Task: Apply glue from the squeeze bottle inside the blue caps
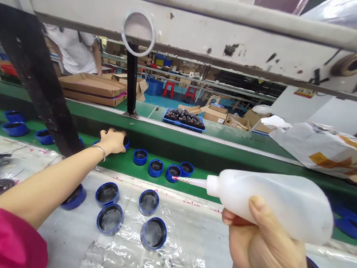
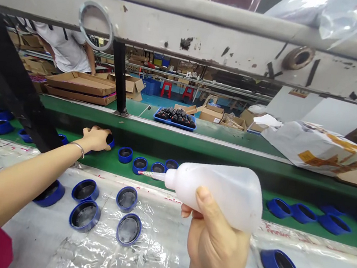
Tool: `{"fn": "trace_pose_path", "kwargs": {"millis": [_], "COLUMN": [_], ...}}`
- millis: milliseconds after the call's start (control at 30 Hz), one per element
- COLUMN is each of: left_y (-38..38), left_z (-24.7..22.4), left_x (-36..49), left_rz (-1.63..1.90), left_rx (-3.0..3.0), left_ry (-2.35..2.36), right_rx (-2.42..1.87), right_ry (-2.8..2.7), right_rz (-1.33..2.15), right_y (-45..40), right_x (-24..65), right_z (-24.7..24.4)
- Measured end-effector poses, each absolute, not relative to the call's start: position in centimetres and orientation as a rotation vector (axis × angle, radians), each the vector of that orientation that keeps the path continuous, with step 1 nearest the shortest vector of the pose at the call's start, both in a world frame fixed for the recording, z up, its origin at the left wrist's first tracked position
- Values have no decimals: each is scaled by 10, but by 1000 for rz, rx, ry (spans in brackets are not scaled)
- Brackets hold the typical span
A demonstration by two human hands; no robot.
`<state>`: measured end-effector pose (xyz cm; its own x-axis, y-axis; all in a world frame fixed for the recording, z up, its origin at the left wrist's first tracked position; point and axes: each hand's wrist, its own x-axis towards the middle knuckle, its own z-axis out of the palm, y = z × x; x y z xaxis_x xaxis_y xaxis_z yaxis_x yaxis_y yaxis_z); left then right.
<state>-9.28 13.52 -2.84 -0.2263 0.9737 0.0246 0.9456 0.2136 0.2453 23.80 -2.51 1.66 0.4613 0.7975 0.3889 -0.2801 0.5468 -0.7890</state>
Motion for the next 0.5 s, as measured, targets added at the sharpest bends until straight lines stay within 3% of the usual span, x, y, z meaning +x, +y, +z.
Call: {"fn": "trace_pose_path", "kwargs": {"millis": [267,500], "left_y": [41,-4], "left_z": [-13,-13], "left_x": [-40,-16], "left_rz": [734,874], "left_rx": [2080,1804], "left_ry": [1596,1161], "right_rx": [-729,-736], "right_ry": [-860,-1054], "right_rz": [631,607], "right_y": [-22,-29], "right_x": [225,216], "right_z": [10,-5]}}
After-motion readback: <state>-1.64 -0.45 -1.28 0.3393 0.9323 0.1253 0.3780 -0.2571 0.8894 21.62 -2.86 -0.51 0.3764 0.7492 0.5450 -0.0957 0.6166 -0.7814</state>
